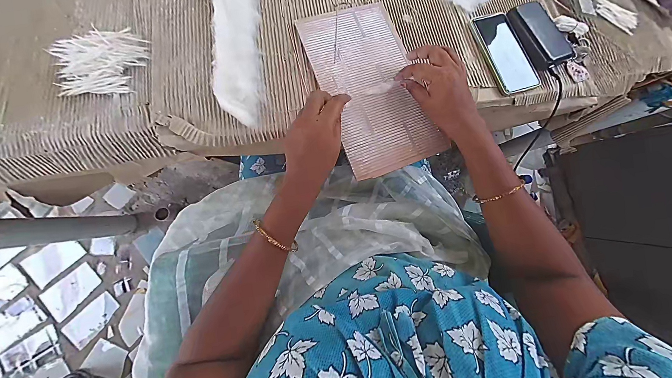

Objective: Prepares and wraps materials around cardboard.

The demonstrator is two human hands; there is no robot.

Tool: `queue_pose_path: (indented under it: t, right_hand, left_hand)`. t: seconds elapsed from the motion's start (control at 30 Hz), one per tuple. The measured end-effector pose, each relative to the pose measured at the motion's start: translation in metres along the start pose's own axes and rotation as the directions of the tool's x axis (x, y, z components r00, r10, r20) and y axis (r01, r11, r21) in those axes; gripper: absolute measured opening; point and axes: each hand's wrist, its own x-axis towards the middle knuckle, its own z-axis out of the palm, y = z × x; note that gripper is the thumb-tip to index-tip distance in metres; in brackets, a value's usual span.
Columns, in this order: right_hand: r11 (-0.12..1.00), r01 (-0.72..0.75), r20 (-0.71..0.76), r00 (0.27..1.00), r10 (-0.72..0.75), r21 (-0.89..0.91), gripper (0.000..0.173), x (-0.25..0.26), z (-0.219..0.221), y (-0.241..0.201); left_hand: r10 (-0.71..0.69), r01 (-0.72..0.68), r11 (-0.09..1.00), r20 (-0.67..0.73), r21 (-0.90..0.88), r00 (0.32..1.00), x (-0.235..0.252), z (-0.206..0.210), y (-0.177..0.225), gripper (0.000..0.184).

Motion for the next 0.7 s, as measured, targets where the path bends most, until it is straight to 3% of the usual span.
queue_pose_path:
  t: [0.43,0.7]
  right_hand:
    - [0.995,-0.074,0.034,0.997,0.072,0.07,0.021,-0.003,-0.001,0.0]
    - [0.989,-0.091,0.031,0.996,0.088,0.118,0.019,-0.002,0.0,0.001]
  left_hand:
    - [0.011,-0.019,0.996,-0.083,-0.092,0.996,-0.014,0.007,-0.011,0.031]
    - [-0.03,0.029,0.999,-0.066,-0.024,0.997,-0.014,0.008,-0.008,0.032]
